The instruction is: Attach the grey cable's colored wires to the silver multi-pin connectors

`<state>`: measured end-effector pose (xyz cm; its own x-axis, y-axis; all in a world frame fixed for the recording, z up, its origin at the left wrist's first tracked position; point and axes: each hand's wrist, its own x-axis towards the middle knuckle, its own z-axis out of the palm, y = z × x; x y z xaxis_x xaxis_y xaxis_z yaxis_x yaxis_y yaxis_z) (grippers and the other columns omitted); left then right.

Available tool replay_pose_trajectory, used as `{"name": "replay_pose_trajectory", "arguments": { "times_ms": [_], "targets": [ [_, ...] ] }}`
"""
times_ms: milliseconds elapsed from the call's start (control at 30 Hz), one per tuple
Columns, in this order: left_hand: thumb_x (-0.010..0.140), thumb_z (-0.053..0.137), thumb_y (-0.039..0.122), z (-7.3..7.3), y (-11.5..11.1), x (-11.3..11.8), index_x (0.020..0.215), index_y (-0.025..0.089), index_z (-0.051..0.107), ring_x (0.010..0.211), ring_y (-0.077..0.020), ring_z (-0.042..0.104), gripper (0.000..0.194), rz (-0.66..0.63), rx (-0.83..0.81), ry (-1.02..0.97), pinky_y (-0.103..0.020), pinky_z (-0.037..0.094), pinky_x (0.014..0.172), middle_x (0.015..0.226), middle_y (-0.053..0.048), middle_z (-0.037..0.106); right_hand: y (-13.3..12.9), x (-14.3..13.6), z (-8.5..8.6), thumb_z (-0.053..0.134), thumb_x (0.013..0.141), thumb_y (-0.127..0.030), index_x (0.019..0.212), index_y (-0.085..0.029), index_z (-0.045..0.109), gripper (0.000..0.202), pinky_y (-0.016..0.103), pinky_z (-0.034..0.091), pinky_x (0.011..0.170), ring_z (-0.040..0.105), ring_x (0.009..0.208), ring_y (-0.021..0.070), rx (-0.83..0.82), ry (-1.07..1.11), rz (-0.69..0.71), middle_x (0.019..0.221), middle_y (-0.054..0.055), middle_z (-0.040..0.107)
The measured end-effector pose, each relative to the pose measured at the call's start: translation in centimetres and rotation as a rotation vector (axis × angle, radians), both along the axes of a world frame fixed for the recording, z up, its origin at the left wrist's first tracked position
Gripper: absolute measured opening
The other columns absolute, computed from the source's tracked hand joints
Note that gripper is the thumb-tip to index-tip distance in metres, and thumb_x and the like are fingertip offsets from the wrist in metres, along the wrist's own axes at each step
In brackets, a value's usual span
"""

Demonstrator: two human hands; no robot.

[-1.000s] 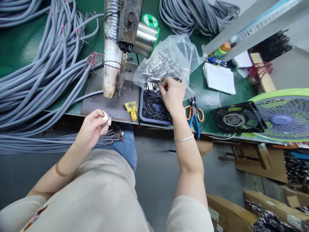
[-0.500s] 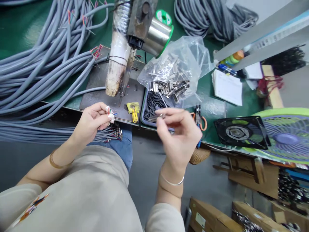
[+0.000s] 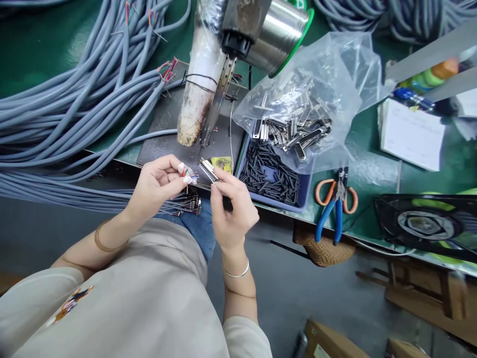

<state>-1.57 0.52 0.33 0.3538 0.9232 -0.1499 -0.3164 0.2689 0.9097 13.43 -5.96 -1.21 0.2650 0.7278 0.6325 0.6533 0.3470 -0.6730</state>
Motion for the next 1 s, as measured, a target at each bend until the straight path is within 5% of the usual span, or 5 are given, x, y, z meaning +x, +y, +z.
{"name": "replay_pose_trajectory", "arguments": {
  "times_ms": [167, 1000],
  "targets": [
    [0.072, 0.081, 0.018, -0.3, 0.3, 0.2, 0.073, 0.015, 0.058, 0.045, -0.0011, 0.042, 0.023, 0.021, 0.05, -0.003, -0.014, 0.032, 0.039, 0.071, 0.001, 0.065, 0.2, -0.1, -0.5, 0.067, 0.093, -0.015, 0.092, -0.023, 0.065, 0.008, 0.037, 0.066, 0.086, 0.076, 0.107, 0.0209, -0.097, 0.098, 0.078, 0.114, 0.005, 0.079],
    [0.07, 0.085, 0.021, 0.0, 1.2, 0.3, 0.072, 0.016, 0.059, 0.047, -0.001, 0.041, 0.026, -0.007, 0.02, -0.009, -0.016, 0.031, 0.039, 0.075, 0.001, 0.065, 1.5, 0.6, -0.3, 0.073, 0.085, -0.015, 0.088, -0.025, 0.07, 0.01, 0.036, 0.064, 0.075, 0.077, 0.096, 0.021, -0.038, 0.115, 0.087, 0.108, 0.003, 0.08]
  ]
}}
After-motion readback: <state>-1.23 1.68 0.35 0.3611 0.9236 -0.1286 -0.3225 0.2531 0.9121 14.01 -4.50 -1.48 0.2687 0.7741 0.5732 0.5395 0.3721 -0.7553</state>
